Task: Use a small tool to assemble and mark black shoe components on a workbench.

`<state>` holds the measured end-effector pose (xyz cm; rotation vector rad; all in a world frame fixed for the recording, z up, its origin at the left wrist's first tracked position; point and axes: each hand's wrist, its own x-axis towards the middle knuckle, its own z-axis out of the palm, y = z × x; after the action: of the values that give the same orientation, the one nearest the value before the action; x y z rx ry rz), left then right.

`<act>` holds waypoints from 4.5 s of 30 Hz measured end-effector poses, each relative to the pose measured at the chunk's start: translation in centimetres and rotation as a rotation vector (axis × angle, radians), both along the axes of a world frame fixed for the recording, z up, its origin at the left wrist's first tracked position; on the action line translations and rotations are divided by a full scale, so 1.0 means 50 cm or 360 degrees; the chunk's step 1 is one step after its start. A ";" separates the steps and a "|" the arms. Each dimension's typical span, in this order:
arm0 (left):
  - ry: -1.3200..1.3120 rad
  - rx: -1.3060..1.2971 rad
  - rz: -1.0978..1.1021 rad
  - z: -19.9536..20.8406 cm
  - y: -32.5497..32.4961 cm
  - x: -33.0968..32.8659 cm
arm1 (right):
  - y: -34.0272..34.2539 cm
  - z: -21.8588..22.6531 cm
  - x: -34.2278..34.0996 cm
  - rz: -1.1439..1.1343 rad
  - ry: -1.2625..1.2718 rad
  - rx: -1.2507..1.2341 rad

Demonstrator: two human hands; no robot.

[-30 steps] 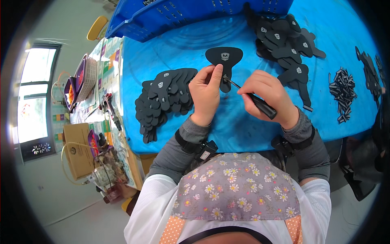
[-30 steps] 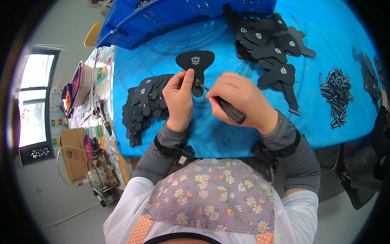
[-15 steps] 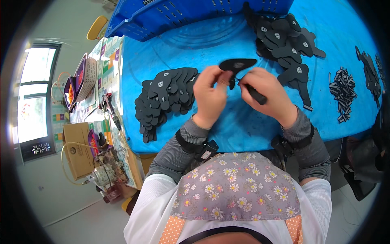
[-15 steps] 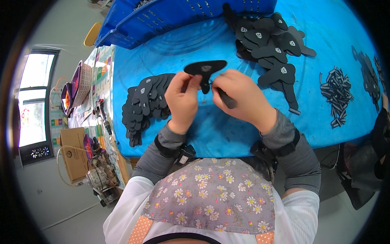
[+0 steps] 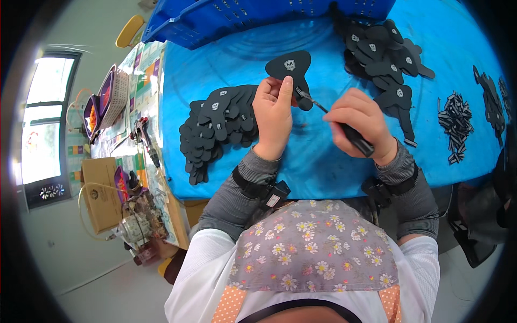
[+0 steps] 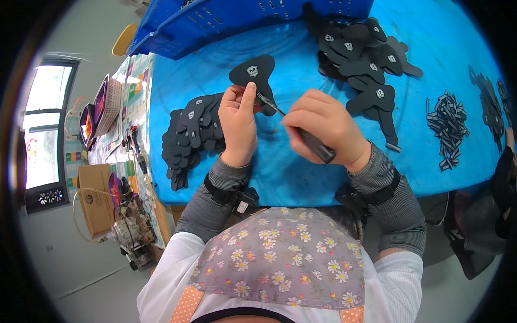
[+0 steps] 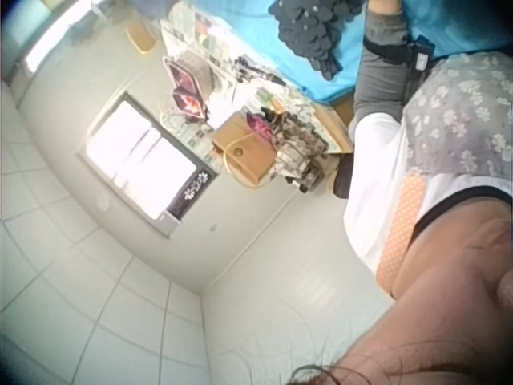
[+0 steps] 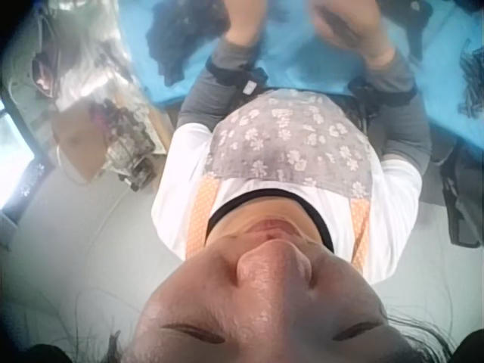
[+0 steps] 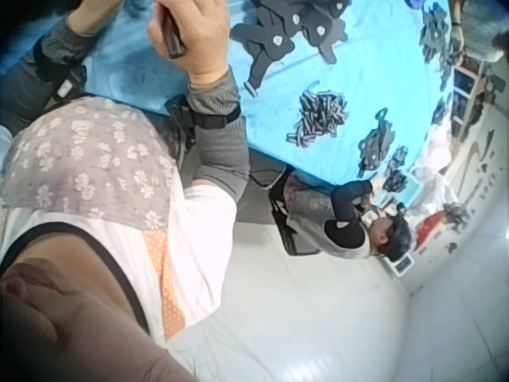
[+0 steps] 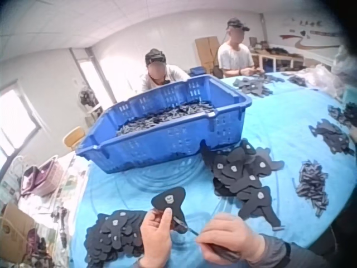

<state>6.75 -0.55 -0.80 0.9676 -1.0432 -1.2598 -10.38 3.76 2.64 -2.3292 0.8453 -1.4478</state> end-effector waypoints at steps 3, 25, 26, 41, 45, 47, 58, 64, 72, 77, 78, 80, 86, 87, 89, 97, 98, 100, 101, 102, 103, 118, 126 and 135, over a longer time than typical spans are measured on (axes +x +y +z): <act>-0.0013 -0.0016 -0.0039 -0.001 0.002 0.002 | 0.000 -0.002 0.007 -0.0014 0.0066 -0.0023; -0.0103 0.0044 -0.0078 0.000 0.005 0.003 | 0.001 -0.005 0.017 -0.0144 0.0161 0.0047; -0.0126 0.0023 -0.0069 -0.002 0.005 0.002 | 0.002 -0.006 0.017 -0.0132 0.0092 0.0106; -0.0461 -0.0310 0.0022 -0.004 0.014 0.000 | 0.009 -0.006 0.016 -0.0173 -0.0301 0.0525; -0.0635 -0.0668 0.0126 -0.011 0.009 0.001 | 0.010 -0.005 0.031 -0.0197 -0.0161 0.0327; -0.0885 -0.0962 0.0179 -0.008 0.008 0.001 | 0.010 -0.006 0.034 -0.0211 -0.0114 0.0274; -0.0524 -0.0562 0.0187 -0.009 0.009 -0.013 | 0.005 -0.027 0.029 -0.0193 0.0084 -0.0002; -0.0554 -0.0263 -0.0005 -0.014 0.000 0.008 | 0.000 -0.029 0.031 -0.0168 -0.0025 0.0050; -0.0940 -0.0990 0.0095 -0.006 0.009 -0.013 | 0.000 -0.025 0.040 -0.0296 -0.0505 0.0650; -0.0865 -0.0878 0.0127 0.000 0.010 -0.015 | -0.003 -0.026 0.031 -0.0296 -0.0259 0.0278; -0.0867 -0.1015 0.0247 -0.005 0.004 -0.017 | -0.002 -0.022 0.029 -0.0254 -0.0151 0.0071; -0.0878 -0.0697 0.0318 -0.012 -0.005 0.000 | 0.007 -0.020 0.019 -0.0120 0.0015 -0.0273; -0.0328 -0.0144 0.0103 -0.008 -0.010 0.015 | 0.008 -0.010 0.004 -0.0283 -0.0310 -0.0102; -0.0327 -0.0140 0.0090 -0.001 -0.004 0.009 | -0.004 -0.017 0.005 -0.0439 -0.0507 0.0068; 0.0256 0.0120 -0.0179 0.020 0.010 -0.012 | -0.012 -0.025 0.002 -0.0382 -0.0540 0.0133; 0.0424 0.0458 -0.0667 0.005 0.019 -0.009 | -0.003 -0.035 0.016 -0.0289 -0.0143 0.0617; 0.0424 0.0457 -0.0663 0.005 0.020 -0.009 | -0.003 -0.038 0.017 -0.0302 -0.0144 0.0658; 0.0462 0.0425 -0.0650 0.008 0.024 -0.010 | -0.005 -0.035 0.020 -0.0313 -0.0237 0.0699; 0.0482 0.0410 -0.0645 0.010 0.026 -0.011 | -0.005 -0.034 0.020 -0.0330 -0.0330 0.0740; 0.0483 0.0411 -0.0644 0.014 0.028 -0.013 | -0.005 -0.034 0.020 -0.0329 -0.0329 0.0741; 0.0429 0.0316 -0.0661 0.019 0.029 -0.015 | -0.007 -0.035 0.019 -0.0376 -0.0388 0.0782; 0.0161 0.0200 -0.0509 0.010 0.030 -0.012 | -0.012 -0.030 0.011 -0.0384 -0.0663 0.1004; 0.0118 0.0170 -0.0434 0.003 0.028 -0.010 | -0.006 -0.018 0.006 -0.0287 -0.0352 0.0998; -0.0224 0.0034 -0.0449 0.009 0.030 -0.005 | -0.011 -0.026 0.002 -0.0125 -0.0544 0.1137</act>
<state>6.49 0.96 -0.33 0.9594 -1.3130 -1.4503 -10.29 3.24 1.33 -1.4941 1.1237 -1.2410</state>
